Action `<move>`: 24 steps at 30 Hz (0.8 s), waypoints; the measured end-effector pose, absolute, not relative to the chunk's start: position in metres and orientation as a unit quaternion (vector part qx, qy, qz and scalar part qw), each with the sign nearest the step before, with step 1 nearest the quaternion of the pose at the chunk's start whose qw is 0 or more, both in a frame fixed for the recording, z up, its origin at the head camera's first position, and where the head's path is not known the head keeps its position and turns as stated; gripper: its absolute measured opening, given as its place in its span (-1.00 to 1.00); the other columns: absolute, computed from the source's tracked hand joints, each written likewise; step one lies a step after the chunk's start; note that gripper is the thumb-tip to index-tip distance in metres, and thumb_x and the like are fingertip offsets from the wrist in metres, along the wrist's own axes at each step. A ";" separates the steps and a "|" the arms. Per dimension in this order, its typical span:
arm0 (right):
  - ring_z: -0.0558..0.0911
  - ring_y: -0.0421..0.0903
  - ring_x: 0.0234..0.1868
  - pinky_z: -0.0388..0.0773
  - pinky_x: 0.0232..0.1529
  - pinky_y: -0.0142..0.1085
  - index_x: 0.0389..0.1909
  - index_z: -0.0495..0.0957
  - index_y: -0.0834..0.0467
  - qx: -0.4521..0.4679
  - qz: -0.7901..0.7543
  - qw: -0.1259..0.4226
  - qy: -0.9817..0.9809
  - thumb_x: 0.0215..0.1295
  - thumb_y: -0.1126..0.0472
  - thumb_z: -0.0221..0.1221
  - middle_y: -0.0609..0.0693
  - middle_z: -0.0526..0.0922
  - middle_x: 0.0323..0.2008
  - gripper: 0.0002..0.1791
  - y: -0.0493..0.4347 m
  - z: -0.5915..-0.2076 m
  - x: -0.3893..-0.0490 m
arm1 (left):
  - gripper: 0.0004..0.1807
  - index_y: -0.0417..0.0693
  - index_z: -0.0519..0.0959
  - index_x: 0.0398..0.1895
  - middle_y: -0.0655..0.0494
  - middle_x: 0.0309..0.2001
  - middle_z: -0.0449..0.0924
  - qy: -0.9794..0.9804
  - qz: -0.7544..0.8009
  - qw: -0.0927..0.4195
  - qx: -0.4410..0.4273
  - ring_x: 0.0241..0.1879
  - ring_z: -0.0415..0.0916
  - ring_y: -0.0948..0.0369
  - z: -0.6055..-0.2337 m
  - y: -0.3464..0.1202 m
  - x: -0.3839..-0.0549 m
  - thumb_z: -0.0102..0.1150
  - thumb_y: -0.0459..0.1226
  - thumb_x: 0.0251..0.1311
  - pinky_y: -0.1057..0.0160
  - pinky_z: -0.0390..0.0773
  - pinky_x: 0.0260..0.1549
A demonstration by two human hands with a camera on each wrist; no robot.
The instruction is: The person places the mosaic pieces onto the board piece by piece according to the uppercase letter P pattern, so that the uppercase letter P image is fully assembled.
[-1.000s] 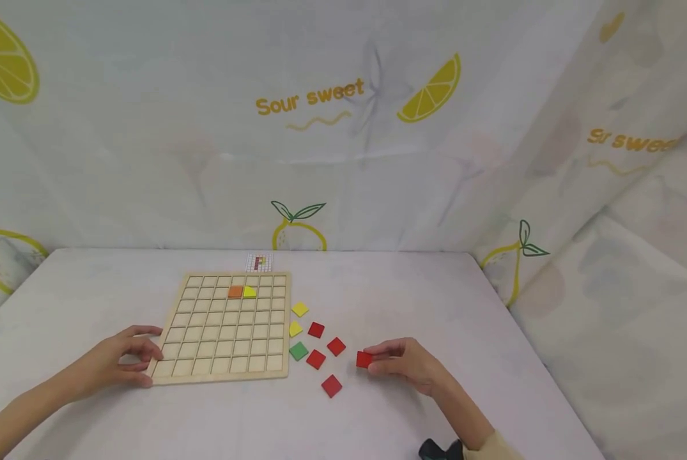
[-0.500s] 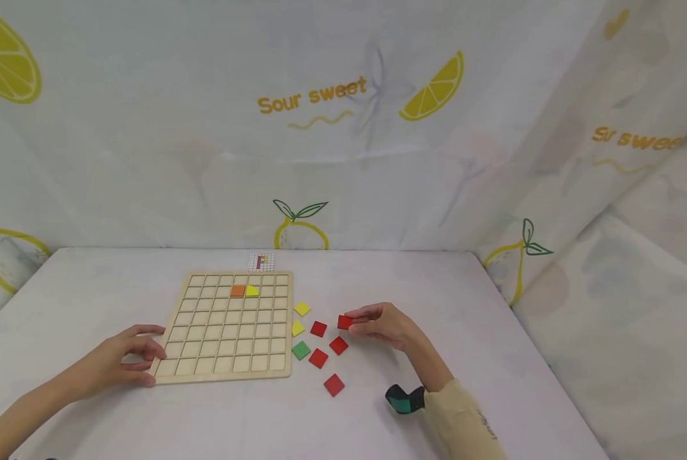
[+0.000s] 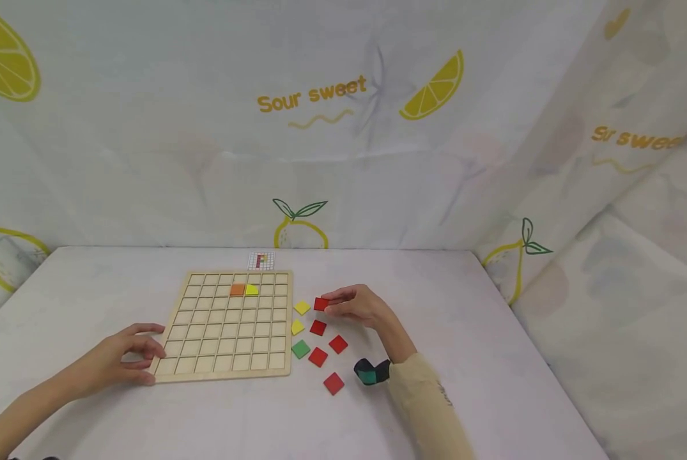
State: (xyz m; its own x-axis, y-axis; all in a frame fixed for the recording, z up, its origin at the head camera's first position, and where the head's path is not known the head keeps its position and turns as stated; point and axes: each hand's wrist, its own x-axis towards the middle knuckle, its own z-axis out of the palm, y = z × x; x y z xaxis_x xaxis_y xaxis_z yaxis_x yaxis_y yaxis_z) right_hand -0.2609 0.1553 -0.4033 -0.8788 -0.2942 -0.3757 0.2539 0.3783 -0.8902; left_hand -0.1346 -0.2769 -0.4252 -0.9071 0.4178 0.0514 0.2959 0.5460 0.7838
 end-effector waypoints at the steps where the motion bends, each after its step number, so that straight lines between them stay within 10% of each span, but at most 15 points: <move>1: 0.54 -0.04 -0.13 0.63 -0.06 -0.30 0.06 0.57 0.31 -0.015 -0.557 0.244 0.794 0.22 0.35 0.27 0.12 0.59 -0.08 -0.63 0.152 -0.403 -0.262 | -0.35 -0.45 0.46 0.00 -0.16 -0.01 0.48 0.878 0.428 0.071 0.202 -0.20 0.40 0.46 -0.425 -0.277 -0.135 0.50 -0.25 -0.13 0.41 0.63 -0.20; 24: 0.62 -0.12 -0.25 0.62 -0.02 -0.25 -0.01 0.57 0.37 -0.046 -0.593 0.213 0.775 0.18 0.41 0.29 0.17 0.65 -0.11 -0.66 0.074 -0.396 -0.292 | -0.45 -0.40 0.48 -0.07 -0.24 0.04 0.45 0.876 0.434 0.072 0.198 -0.14 0.48 0.39 -0.425 -0.276 -0.133 0.49 -0.30 -0.11 0.34 0.65 -0.19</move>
